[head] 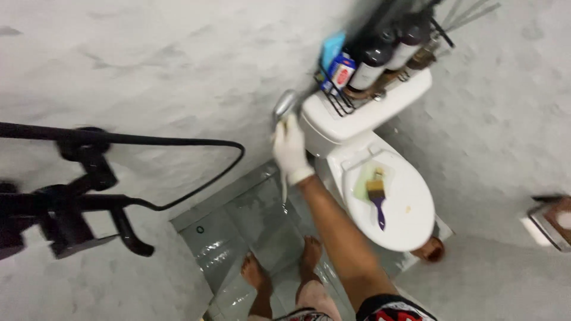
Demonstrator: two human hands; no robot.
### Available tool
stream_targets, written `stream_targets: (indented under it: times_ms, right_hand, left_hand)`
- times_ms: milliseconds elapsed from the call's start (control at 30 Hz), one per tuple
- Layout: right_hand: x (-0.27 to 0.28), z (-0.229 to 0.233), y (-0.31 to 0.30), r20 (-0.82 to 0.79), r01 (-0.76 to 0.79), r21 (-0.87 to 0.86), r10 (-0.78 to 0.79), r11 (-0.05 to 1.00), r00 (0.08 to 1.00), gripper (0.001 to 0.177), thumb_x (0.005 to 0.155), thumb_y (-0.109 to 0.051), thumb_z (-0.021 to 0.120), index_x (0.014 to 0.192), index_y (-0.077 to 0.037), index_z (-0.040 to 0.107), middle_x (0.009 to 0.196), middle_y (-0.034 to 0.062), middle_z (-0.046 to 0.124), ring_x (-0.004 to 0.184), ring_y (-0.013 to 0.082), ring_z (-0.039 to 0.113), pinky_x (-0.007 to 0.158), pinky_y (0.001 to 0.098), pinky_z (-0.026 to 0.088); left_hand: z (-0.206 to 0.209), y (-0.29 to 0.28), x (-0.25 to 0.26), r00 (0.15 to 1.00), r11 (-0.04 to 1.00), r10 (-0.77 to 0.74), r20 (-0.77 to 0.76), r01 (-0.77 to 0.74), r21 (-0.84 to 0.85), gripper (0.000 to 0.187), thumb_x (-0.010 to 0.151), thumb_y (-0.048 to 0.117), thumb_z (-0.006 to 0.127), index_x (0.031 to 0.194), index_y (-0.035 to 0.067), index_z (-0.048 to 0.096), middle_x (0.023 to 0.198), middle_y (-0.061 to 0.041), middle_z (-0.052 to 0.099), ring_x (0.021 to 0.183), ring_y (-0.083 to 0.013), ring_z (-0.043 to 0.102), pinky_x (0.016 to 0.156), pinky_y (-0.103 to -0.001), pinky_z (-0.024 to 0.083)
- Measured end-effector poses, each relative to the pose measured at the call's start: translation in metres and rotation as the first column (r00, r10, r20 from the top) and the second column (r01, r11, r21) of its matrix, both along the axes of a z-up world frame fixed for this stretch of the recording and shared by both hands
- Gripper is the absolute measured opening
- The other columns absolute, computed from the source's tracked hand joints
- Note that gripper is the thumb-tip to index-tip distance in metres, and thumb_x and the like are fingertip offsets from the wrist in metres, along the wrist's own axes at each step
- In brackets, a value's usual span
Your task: The person attaches a wire rack to a shower pole, then places a toothbrush holder and a soap bottle onto it. Finally, they use a bidet sprayer to spray water onto the floor and the toilet.
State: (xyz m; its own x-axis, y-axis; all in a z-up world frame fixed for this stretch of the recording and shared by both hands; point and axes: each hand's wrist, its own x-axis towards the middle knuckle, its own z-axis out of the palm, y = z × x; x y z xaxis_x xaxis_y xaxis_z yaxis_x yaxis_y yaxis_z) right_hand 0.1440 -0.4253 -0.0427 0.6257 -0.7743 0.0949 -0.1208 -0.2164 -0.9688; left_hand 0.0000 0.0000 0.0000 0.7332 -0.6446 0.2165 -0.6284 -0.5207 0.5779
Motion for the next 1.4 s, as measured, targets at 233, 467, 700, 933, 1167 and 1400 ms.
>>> stream_targets:
  times_ms: [233,467,700,933,1167,1400]
  right_hand:
    - [-0.175,-0.019,0.129,0.247,-0.233,0.789,0.055,0.569,0.967,0.035,0.114,-0.018,0.049,0.146,-0.008,0.059,0.084,-0.0006,0.061,0.067,0.0084,0.056,0.060,0.0241,0.048]
    - [-0.325,-0.091,0.122,0.095,0.066,0.936,-0.427,0.347,0.899,0.035,0.112,-0.032,0.044,0.134,-0.008,0.057,0.094,0.0076,0.068,0.075,0.0189,0.062,0.072,0.0351,0.054]
    - [-0.452,-0.147,0.112,0.140,0.078,0.970,-0.797,0.228,0.587,0.058,0.109,-0.057,0.037,0.128,-0.006,0.057,0.102,0.0101,0.060,0.089,0.0259,0.060,0.088,0.0457,0.052]
    - [-0.507,-0.183,0.109,0.081,0.193,0.965,-0.898,0.180,0.432,0.053,0.110,-0.048,0.042,0.130,0.000,0.055,0.109,0.0120,0.062,0.095,0.0274,0.060,0.094,0.0507,0.053]
    - [-0.526,-0.221,0.096,0.104,0.172,0.970,-0.935,0.170,0.340,0.041,0.112,-0.032,0.050,0.135,0.001,0.055,0.117,0.0127,0.061,0.102,0.0286,0.061,0.101,0.0497,0.051]
    - [-0.533,-0.224,0.088,0.115,0.127,0.977,-0.924,0.172,0.364,0.056,0.107,-0.049,0.047,0.132,0.001,0.056,0.114,0.0130,0.062,0.101,0.0289,0.063,0.101,0.0523,0.053]
  left_hand:
    - [-0.051,-0.126,0.004,0.959,0.958,-0.283,0.018,0.283,-0.033,0.072,0.106,0.046,0.060,0.142,-0.016,0.056,0.131,-0.030,0.069,0.114,-0.0356,0.068,0.094,-0.040,0.057]
    - [-0.169,-0.192,-0.092,0.241,0.897,0.096,-0.966,0.400,0.189,0.041,0.114,0.035,0.049,0.125,0.007,0.076,0.097,-0.020,0.067,0.083,-0.0280,0.059,0.074,-0.048,0.050]
    - [-0.180,-0.250,-0.168,0.382,0.605,-0.123,-0.916,0.760,0.236,0.039,0.107,0.040,0.057,0.111,0.003,0.069,0.097,-0.017,0.073,0.091,-0.0294,0.070,0.084,-0.043,0.053]
    - [-0.227,-0.281,-0.217,0.437,0.405,-0.250,-0.864,0.858,0.316,0.044,0.107,0.043,0.057,0.116,0.002,0.070,0.101,-0.023,0.073,0.097,-0.0397,0.069,0.089,-0.050,0.053]
    - [-0.172,-0.330,-0.239,0.515,0.348,0.003,-0.857,0.803,0.484,0.040,0.105,0.042,0.051,0.121,0.009,0.067,0.104,-0.024,0.075,0.099,-0.0406,0.076,0.090,-0.051,0.057]
    - [-0.220,-0.315,-0.244,0.553,0.367,-0.408,-0.726,0.828,0.424,0.042,0.107,0.041,0.055,0.111,0.002,0.069,0.098,-0.027,0.074,0.099,-0.0455,0.071,0.091,-0.054,0.055]
